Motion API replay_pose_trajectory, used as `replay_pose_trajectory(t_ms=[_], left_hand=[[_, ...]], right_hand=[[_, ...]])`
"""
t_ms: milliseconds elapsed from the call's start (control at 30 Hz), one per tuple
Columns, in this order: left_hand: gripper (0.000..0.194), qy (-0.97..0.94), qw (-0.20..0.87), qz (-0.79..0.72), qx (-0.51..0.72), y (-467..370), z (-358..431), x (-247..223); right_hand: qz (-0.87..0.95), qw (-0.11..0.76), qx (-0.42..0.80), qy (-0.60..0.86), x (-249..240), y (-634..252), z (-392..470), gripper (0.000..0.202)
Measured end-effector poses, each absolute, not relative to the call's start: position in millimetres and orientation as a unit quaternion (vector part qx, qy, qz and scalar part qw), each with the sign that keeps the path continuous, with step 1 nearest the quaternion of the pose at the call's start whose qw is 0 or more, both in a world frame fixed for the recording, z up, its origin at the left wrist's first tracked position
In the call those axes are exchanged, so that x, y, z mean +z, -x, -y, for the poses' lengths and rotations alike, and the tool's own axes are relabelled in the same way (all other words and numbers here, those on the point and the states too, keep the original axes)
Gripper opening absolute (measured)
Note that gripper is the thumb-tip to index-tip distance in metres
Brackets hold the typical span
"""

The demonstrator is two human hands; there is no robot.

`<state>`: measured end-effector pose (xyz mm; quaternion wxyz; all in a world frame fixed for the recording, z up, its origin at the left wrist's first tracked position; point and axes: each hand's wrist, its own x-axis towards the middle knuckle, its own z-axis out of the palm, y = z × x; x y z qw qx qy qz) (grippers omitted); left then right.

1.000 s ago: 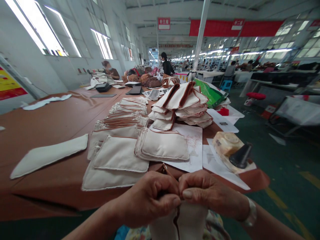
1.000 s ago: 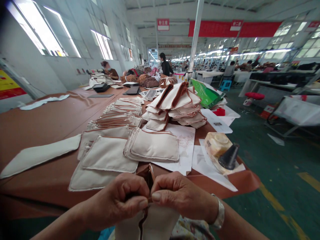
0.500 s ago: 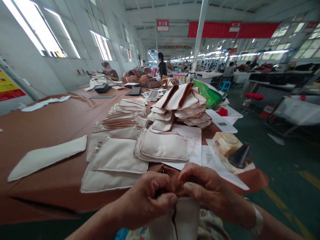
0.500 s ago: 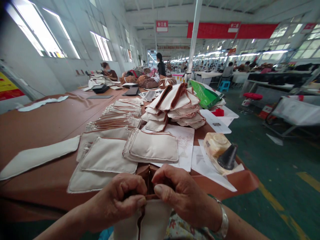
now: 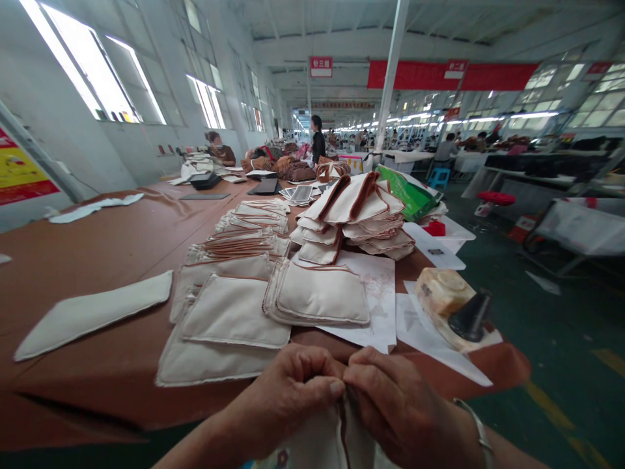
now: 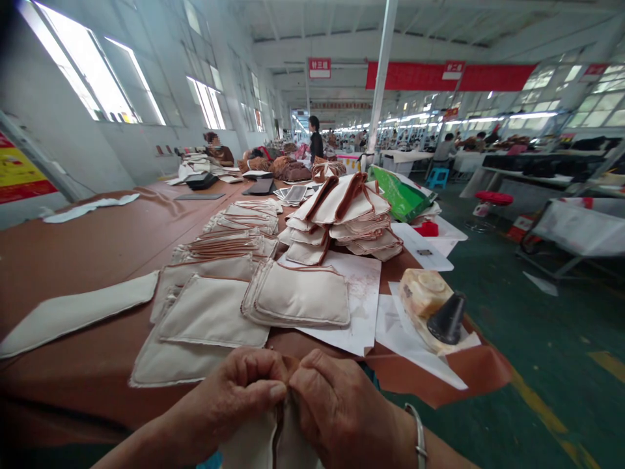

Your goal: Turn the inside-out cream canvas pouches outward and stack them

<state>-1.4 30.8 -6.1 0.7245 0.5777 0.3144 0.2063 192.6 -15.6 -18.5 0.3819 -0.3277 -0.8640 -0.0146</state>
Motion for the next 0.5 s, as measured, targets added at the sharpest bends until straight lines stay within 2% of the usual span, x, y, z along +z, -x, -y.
replay_pose_trajectory(t_ms=[200, 267, 333, 433, 500], left_hand=[[0.04, -0.584, 0.723, -0.309, 0.2, 4.9, -34.7, -5.2], [0.041, -0.595, 0.719, -0.302, 0.191, 6.2, -35.2, -4.6], [0.042, -0.617, 0.701, -0.304, 0.187, 7.7, -35.3, -4.2], [0.035, -0.664, 0.663, -0.296, 0.175, 9.5, -35.7, 0.0], [0.027, -0.707, 0.626, -0.285, 0.163, 9.9, -36.2, 7.4]], right_hand=[[0.887, 0.332, -0.146, 0.286, -17.5, -201.3, 14.3, 0.02], [0.889, 0.346, -0.135, 0.269, -19.6, -201.1, 18.7, 0.022], [0.87, 0.39, -0.036, 0.298, -21.4, -198.6, 22.6, 0.022], [0.776, 0.451, 0.245, 0.366, -18.9, -195.6, 21.3, 0.015], [0.697, 0.436, 0.424, 0.38, -15.1, -196.6, 14.2, 0.02]])
